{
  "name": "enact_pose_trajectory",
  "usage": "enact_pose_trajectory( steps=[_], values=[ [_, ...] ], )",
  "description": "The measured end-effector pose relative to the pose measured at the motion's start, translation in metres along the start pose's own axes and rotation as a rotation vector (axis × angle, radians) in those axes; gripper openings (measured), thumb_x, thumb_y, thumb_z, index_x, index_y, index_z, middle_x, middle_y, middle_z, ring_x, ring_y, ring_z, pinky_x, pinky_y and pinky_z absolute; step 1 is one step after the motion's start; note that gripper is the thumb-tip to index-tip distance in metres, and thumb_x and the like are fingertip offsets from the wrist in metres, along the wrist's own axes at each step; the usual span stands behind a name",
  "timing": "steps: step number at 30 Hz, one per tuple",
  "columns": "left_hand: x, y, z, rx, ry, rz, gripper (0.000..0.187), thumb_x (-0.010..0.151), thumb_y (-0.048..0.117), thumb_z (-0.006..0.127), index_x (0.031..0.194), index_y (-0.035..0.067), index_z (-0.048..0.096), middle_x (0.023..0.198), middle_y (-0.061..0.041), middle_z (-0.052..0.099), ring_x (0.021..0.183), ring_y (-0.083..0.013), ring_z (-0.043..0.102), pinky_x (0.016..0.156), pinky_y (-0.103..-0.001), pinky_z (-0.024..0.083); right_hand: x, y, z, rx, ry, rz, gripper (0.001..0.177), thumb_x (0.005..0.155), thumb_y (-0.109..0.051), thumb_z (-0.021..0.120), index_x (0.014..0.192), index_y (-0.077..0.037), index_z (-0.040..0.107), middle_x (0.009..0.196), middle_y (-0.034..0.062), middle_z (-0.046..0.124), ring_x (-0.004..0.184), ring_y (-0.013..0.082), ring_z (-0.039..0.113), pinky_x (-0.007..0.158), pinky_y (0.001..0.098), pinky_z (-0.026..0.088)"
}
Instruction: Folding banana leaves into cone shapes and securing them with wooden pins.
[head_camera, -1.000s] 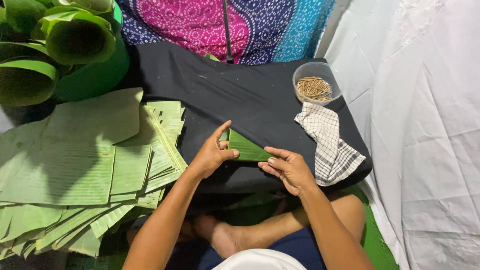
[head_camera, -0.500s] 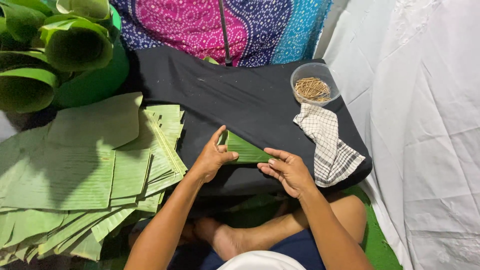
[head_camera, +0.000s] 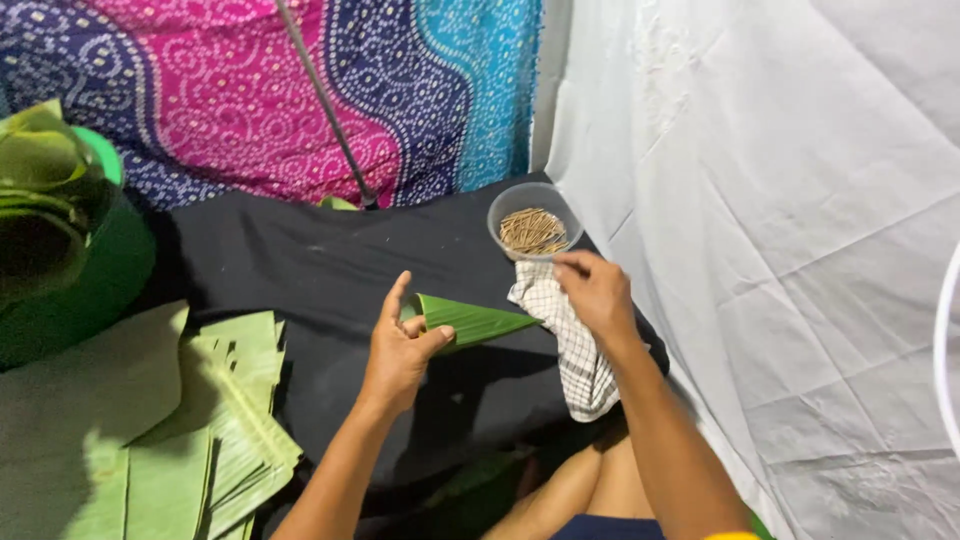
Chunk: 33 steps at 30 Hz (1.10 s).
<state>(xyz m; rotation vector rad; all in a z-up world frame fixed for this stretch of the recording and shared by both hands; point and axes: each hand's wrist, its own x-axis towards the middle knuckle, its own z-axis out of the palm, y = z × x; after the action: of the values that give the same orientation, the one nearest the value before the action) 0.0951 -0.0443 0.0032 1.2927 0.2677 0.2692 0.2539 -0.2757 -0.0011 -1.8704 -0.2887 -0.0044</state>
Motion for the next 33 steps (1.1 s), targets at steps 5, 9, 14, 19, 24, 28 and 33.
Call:
enact_pose_trajectory(
  steps=[5,9,14,19,24,28,33],
  values=[
    [0.036,-0.011,0.026,-0.001,0.073,-0.041,0.098,0.082,-0.013,0.065,0.163,0.012,0.015,0.103,-0.017,0.074,0.086,-0.0181,0.072,0.080,-0.032,0.059,0.073,0.027,-0.002,-0.295,0.118,-0.399,0.018,0.085,-0.013,0.074,0.101,-0.008,0.079,0.091,0.0146,0.076,0.080,0.0284,0.074,0.073,0.0390,0.058],
    [0.058,-0.020,0.039,0.006,0.093,-0.064,0.095,0.083,-0.012,0.063,0.162,0.011,0.014,0.104,-0.018,0.074,0.087,-0.0199,0.073,0.080,-0.033,0.061,0.120,0.042,0.007,-0.564,-0.067,-0.588,0.013,0.080,-0.008,0.072,0.091,-0.009,0.080,0.091,0.0157,0.075,0.084,0.0357,0.072,0.077,0.0468,0.058],
    [0.075,-0.023,0.050,0.025,0.059,-0.011,0.093,0.084,-0.012,0.063,0.162,0.008,0.015,0.107,-0.018,0.074,0.090,-0.0186,0.073,0.082,-0.031,0.060,0.147,0.023,0.025,-0.949,-0.436,-0.464,0.015,0.078,-0.011,0.073,0.090,-0.013,0.080,0.093,0.0169,0.075,0.087,0.0348,0.073,0.077,0.0474,0.058],
    [0.078,-0.024,0.059,0.053,0.072,-0.065,0.093,0.085,-0.012,0.062,0.162,0.010,0.014,0.104,-0.019,0.075,0.087,-0.0187,0.073,0.080,-0.031,0.060,0.162,0.036,0.041,-1.142,-0.560,-0.384,0.024,0.075,-0.016,0.078,0.096,-0.006,0.076,0.099,0.0212,0.074,0.091,0.0368,0.074,0.076,0.0479,0.059],
    [0.076,-0.029,0.058,0.093,0.094,-0.146,0.092,0.087,-0.010,0.061,0.162,0.013,0.013,0.105,-0.018,0.076,0.086,-0.0179,0.074,0.078,-0.031,0.061,0.170,0.062,0.051,-1.107,-0.531,-0.395,0.018,0.081,-0.008,0.071,0.098,-0.005,0.076,0.099,0.0217,0.075,0.089,0.0377,0.075,0.074,0.0486,0.060],
    [0.074,-0.035,0.053,0.099,0.082,-0.128,0.092,0.086,-0.011,0.062,0.162,0.012,0.014,0.108,-0.018,0.075,0.088,-0.0173,0.073,0.080,-0.030,0.060,0.168,0.051,0.039,-1.054,-0.502,-0.391,0.019,0.080,-0.011,0.072,0.098,-0.007,0.076,0.098,0.0225,0.074,0.091,0.0380,0.074,0.076,0.0488,0.059],
    [0.069,-0.030,0.059,0.104,0.086,-0.167,0.094,0.086,-0.011,0.062,0.161,0.013,0.012,0.106,-0.018,0.075,0.087,-0.0184,0.074,0.079,-0.032,0.061,0.175,0.060,0.032,-0.921,-0.423,-0.420,0.030,0.078,-0.005,0.069,0.103,-0.017,0.078,0.095,0.0182,0.075,0.091,0.0363,0.073,0.077,0.0489,0.058]
  ],
)
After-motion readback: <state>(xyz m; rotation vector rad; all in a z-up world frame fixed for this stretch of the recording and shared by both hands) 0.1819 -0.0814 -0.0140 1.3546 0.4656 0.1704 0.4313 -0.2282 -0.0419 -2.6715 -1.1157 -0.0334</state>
